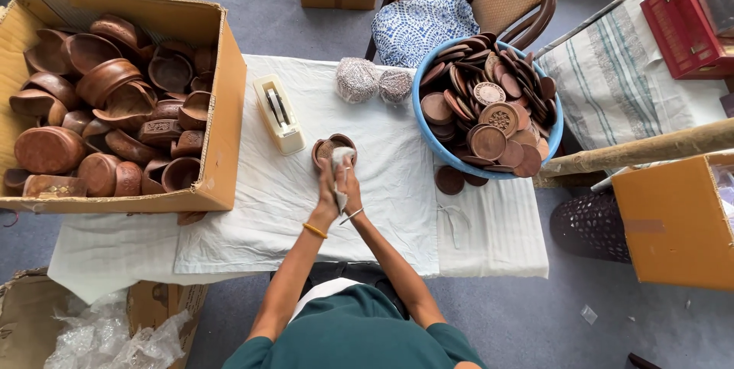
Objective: The person wraps a small wooden bowl in bubble wrap and secures it with tape. They then pick up another wooden bowl and wipe it with a white cloth.
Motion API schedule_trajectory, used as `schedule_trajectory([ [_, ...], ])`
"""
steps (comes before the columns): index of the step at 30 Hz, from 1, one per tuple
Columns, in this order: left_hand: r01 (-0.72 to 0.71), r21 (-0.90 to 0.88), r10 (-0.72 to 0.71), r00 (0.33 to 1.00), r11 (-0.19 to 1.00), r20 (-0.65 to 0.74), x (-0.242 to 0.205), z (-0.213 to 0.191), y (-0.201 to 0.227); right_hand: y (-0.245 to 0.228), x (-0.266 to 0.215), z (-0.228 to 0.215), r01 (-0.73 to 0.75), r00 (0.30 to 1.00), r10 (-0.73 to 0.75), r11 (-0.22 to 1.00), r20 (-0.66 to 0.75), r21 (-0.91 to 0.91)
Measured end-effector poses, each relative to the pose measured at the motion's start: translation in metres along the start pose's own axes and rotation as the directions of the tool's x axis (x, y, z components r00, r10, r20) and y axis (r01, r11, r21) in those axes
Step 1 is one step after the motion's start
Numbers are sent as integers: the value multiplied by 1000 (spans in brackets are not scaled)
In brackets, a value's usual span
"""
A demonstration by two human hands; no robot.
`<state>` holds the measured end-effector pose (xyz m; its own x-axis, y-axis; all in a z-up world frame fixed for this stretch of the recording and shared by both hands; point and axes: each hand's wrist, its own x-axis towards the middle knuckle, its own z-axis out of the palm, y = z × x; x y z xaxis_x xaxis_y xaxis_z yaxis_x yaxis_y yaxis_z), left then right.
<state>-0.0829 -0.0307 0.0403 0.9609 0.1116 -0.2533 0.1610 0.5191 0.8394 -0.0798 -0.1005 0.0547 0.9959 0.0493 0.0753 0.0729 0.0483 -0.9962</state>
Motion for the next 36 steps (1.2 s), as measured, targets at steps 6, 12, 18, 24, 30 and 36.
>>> schedule_trajectory([
  [6,85,-553,17,984,829,176,20,-24,15,0,-12,20,137,989,-148,885,9,-446],
  [12,520,-541,54,686,661,725,-19,4,37,-62,5,32,428,902,-380,719,206,-548],
  [18,266,-507,-102,939,820,327,0,-22,18,13,19,-1,228,973,-210,799,97,-556],
  [24,410,-605,-66,859,682,507,8,-43,-5,-35,-22,36,312,949,-217,763,231,-566],
  [30,483,-474,-65,748,736,661,-29,-3,48,-56,10,29,409,913,-297,631,281,-660],
  [36,148,-600,-12,975,786,224,28,-35,4,-44,-6,14,89,996,-88,995,22,-48],
])
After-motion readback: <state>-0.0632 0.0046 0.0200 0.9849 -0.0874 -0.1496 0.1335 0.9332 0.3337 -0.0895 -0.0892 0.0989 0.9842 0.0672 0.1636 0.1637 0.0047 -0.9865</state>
